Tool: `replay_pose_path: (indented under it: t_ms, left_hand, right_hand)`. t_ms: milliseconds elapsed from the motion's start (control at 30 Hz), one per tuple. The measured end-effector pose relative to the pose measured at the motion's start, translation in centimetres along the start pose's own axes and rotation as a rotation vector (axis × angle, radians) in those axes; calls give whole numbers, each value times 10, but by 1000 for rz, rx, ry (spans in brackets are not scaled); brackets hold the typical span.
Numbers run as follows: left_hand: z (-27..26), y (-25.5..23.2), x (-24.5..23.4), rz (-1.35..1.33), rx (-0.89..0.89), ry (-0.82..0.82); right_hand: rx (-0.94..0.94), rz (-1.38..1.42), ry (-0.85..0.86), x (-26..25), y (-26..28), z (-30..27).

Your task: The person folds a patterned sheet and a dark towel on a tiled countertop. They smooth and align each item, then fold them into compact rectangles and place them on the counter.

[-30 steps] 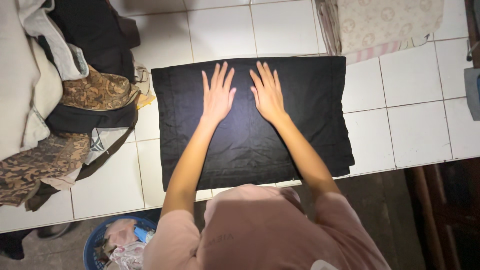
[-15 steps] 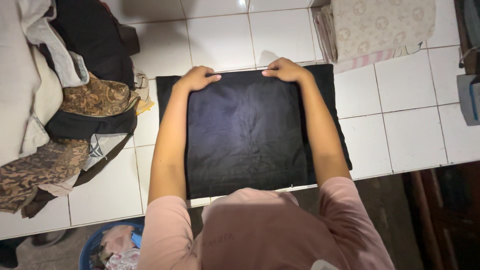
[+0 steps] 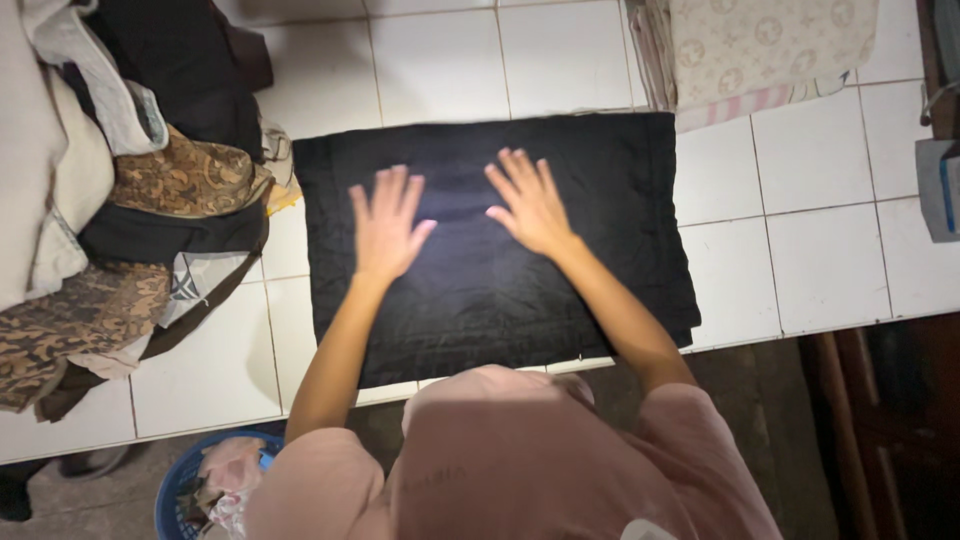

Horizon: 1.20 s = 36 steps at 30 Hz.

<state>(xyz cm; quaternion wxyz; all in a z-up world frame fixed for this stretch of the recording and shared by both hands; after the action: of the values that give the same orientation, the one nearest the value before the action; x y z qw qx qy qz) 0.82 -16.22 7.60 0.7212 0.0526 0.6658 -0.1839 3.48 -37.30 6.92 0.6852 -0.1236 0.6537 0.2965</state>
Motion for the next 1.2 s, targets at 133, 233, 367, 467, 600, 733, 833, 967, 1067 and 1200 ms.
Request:
replay_pose_path:
  t_ms: [133, 233, 367, 467, 600, 733, 833, 967, 1067, 1200]
  left_hand:
    - [-41, 74, 5, 6, -246, 16]
    - [-80, 113, 6, -69, -353, -7]
    - [-137, 106, -16, -116, -416, -145]
    - [-173, 42, -38, -264, -250, -217]
    - [-185, -68, -28, -388, 213, -11]
    - [-189, -90, -16, -176, 338, -34]
    - [-188, -56, -15, -102, 296, -135]
    - [-164, 4, -23, 30, 199, -266]
    - [-126, 42, -39, 153, 29, -384]
    - [-61, 67, -41, 33, -131, -356]
  right_hand:
    - [224, -87, 23, 7, -72, 1]
    - [332, -42, -2, 6, -116, 0]
    - [397, -59, 35, 7, -126, 9]
    - [262, -84, 54, 3, -90, 34]
    - [44, 30, 145, 15, -35, 72]
    - [49, -16, 177, 26, -28, 90]
    - [120, -95, 146, 28, -56, 92]
    - [259, -118, 178, 35, -113, 80]
    - [328, -141, 61, 23, -145, 60]
    - [466, -211, -5, 3, -170, 31]
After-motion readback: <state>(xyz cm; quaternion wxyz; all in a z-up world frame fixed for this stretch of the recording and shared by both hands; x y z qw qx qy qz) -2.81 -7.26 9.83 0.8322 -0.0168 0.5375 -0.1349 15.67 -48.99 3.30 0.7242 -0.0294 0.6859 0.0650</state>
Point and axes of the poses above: each hand's wrist, its own z-axis towards the middle knuckle, its own x-axis out of the palm, y = z × x, the point moved 10 cm from there along z, towards the middle knuckle, and after that the axes turned 10 degrees about y, right-handed, at the moved point
